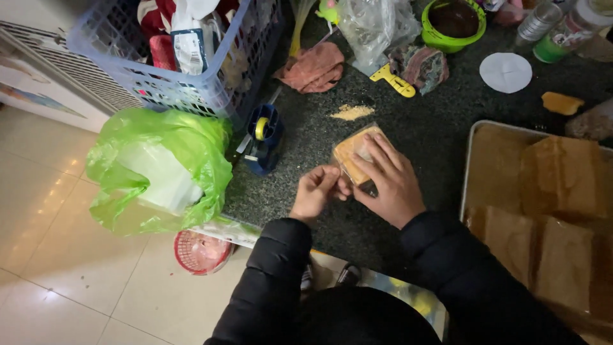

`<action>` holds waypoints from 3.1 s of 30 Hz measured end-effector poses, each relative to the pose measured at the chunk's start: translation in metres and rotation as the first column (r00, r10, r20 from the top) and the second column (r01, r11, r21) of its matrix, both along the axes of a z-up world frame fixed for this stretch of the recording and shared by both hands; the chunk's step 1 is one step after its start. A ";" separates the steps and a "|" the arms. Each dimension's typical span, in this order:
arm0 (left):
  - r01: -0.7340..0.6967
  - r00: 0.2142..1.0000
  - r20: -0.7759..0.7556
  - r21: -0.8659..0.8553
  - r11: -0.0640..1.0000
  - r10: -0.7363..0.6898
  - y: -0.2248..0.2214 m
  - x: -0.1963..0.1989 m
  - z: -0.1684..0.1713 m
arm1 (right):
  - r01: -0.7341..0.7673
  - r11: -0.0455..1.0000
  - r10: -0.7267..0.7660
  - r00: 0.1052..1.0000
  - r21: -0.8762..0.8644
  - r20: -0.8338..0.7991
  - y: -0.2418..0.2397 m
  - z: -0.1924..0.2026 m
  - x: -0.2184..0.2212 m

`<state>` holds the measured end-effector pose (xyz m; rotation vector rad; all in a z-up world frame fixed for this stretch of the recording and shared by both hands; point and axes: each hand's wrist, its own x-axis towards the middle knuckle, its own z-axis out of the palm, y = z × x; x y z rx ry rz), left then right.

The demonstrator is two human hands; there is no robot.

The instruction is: Packaging individual loaves of bread into plastic bags and sealing them with tape.

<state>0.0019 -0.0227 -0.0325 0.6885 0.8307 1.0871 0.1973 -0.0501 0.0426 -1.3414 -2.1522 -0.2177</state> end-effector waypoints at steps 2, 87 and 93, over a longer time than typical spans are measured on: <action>-0.049 0.998 0.046 0.069 0.996 0.045 0.002 0.009 -0.027 | 0.016 1.000 -0.016 0.999 0.000 0.036 0.000 -0.005 0.003; 0.956 0.229 -0.964 0.196 0.220 -0.135 0.080 0.471 0.075 | 0.225 0.755 -0.550 -0.295 -0.616 -0.782 -0.112 0.053 0.280; 0.454 0.877 -0.465 0.884 0.113 0.119 0.082 0.347 0.176 | 0.097 0.826 -0.481 -0.393 -0.555 -0.784 -0.140 0.066 0.258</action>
